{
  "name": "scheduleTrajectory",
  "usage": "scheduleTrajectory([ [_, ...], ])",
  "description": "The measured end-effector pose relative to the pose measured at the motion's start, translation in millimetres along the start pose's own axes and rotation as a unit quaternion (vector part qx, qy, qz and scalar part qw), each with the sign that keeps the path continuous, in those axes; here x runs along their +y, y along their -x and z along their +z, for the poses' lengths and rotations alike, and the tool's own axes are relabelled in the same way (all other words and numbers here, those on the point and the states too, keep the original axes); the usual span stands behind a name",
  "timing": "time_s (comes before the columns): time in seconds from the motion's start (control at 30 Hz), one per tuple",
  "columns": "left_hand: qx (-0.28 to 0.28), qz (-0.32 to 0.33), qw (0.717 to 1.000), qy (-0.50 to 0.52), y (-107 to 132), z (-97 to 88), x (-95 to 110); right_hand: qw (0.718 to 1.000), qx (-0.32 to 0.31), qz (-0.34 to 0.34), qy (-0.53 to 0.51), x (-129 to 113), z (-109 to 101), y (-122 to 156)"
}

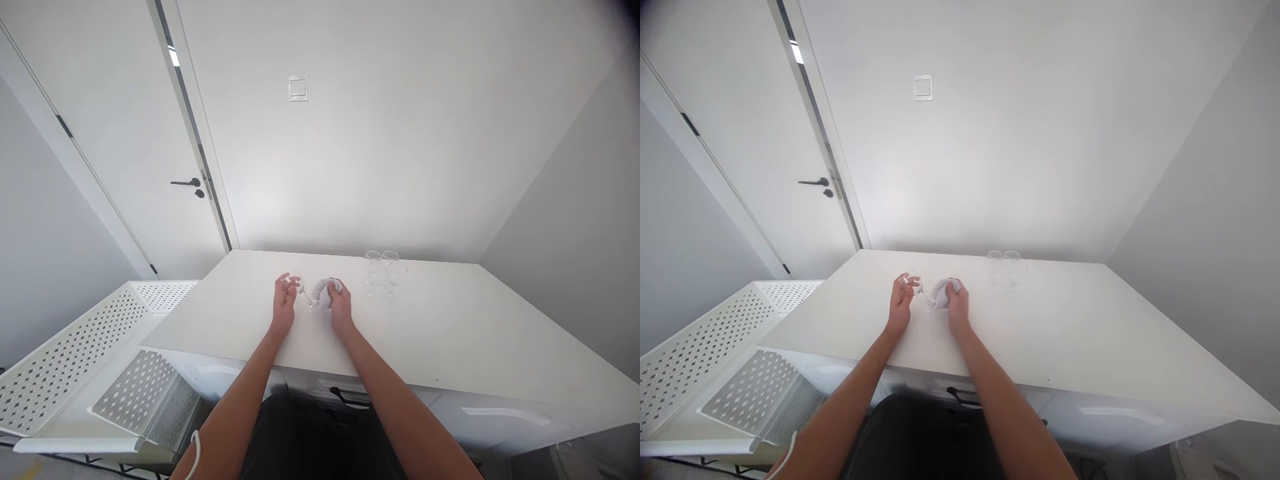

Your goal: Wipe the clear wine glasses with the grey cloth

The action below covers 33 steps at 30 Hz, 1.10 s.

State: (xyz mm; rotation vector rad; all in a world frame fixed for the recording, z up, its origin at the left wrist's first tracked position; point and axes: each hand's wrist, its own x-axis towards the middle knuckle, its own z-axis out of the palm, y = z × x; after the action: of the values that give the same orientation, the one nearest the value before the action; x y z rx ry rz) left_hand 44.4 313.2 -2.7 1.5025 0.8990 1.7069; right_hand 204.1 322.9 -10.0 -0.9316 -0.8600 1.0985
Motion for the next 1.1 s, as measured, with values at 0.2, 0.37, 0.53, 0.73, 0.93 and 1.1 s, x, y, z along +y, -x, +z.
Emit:
scheduleTrajectory([
  [0.2, 0.031, 0.023, 0.999, 0.027, -1.6, -0.6, 8.6, 0.957, -0.200, 0.167, -0.129, -13.2, 3.4, 11.3],
  [0.37, -0.026, 0.041, 0.998, 0.032, 0.1, 3.4, 3.3, 0.964, -0.108, 0.198, -0.141, -12.6, 4.6, 8.9],
  [0.53, -0.031, 0.050, 0.998, -0.019, 0.7, 6.0, 0.4, 0.971, -0.044, 0.154, -0.176, -6.6, 2.6, 1.7],
  [0.73, 0.006, 0.061, 0.998, -0.019, 1.8, 6.7, 5.4, 0.964, -0.127, 0.127, -0.197, -18.0, 1.3, 7.0],
  [0.93, -0.001, 0.039, 0.999, 0.016, 0.5, 5.6, 4.8, 0.964, -0.164, 0.104, -0.182, -14.7, 0.2, 4.9],
  [1.1, 0.003, 0.020, 0.999, 0.033, -0.4, 0.1, 3.2, 0.990, -0.132, -0.032, 0.040, -1.4, 2.8, 6.6],
])
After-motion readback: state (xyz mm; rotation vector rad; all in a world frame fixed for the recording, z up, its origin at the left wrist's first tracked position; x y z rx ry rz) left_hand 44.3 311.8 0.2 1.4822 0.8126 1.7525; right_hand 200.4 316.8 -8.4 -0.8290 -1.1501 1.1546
